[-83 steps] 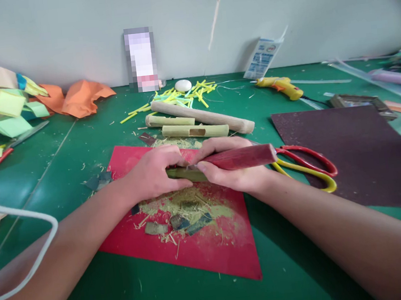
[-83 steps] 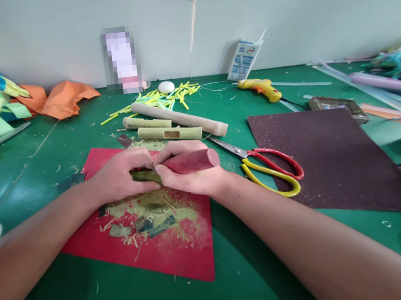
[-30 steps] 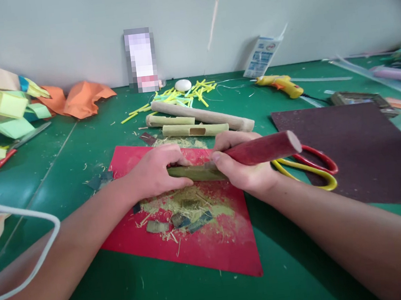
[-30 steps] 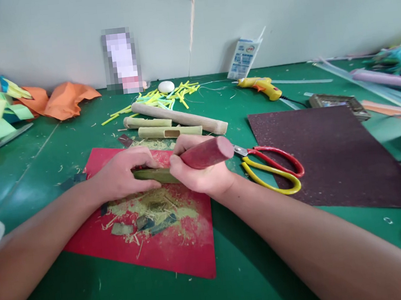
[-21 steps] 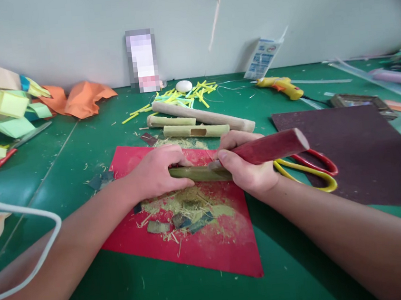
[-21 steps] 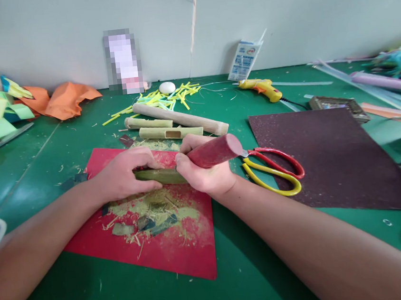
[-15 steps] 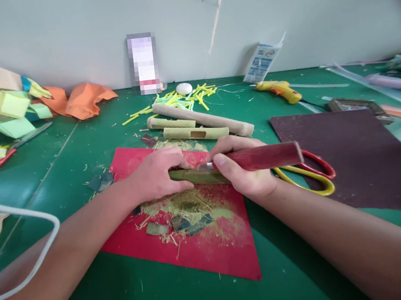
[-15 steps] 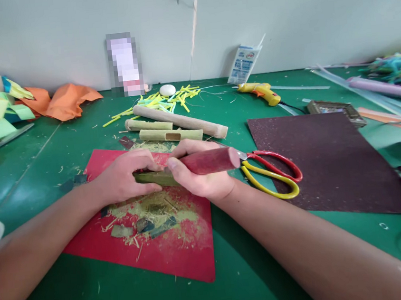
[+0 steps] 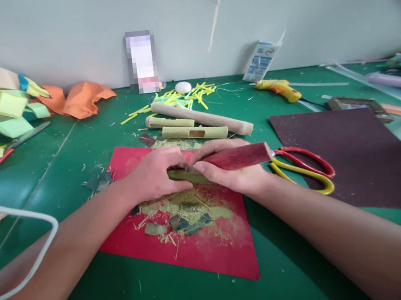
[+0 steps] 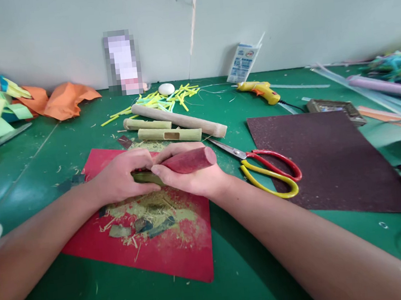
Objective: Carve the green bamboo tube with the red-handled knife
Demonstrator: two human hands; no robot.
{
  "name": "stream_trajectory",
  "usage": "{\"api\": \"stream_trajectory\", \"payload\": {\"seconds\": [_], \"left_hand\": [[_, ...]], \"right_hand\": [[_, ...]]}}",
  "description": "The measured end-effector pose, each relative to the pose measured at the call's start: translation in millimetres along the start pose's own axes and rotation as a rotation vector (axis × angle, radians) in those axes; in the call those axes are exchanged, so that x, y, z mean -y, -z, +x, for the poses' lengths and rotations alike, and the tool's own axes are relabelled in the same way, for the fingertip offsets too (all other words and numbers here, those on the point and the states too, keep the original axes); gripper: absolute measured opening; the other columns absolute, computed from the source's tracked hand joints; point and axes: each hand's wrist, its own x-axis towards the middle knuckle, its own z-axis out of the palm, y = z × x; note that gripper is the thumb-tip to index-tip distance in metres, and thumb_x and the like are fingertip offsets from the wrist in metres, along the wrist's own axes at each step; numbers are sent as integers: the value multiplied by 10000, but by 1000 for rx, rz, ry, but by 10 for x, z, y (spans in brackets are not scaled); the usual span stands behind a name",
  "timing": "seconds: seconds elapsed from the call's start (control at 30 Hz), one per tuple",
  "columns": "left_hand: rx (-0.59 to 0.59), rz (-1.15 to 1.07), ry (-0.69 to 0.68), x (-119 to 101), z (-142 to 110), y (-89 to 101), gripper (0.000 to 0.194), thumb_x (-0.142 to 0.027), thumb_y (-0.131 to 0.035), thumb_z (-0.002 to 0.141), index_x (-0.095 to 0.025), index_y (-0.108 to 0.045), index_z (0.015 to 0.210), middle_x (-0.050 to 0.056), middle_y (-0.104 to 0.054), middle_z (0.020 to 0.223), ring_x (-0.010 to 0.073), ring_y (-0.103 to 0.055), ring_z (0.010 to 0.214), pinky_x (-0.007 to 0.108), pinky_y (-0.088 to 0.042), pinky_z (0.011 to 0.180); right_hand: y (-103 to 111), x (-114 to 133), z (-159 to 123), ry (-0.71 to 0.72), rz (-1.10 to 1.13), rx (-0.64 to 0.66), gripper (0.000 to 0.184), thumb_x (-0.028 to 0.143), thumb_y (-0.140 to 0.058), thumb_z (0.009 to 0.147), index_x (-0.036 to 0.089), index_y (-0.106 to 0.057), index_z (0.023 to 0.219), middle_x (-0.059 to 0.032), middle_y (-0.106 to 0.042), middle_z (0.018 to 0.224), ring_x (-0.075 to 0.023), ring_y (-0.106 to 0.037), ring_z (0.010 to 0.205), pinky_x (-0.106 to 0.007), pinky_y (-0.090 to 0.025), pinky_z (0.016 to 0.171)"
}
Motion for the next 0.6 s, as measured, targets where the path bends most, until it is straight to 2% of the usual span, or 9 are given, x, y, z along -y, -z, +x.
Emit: {"api": "stream_trajectory", "payload": {"seconds": [0.27,0.47,0.6], "left_hand": [[-8,10,-20,7,3,-1,237,-355,-756,763,-164,-628,821,5,-572,817,165,-526,797,307,-404,706],[-17,-24,-11,3,6,9,215,-310,-772,747,-172,-671,877,6,-604,846,167,-549,827,318,-425,754],[-8,-5,-20,2,0,11,206,-313,-770,750,-171,-674,864,8,-603,845,169,-550,830,319,-427,749]], "right_hand": [[-14,-22,1,57,-13,1,92,248,-672,791,173,-682,738,-10,-695,706,-103,-609,595,-221,-467,547],[36,8,-33,94,-147,-121,202,222,-582,770,186,-522,580,33,-522,536,-75,-428,482,-234,-337,458],[52,1,-66,102,-175,-176,230,236,-571,765,184,-495,554,31,-476,512,-78,-405,472,-248,-316,457]]}}
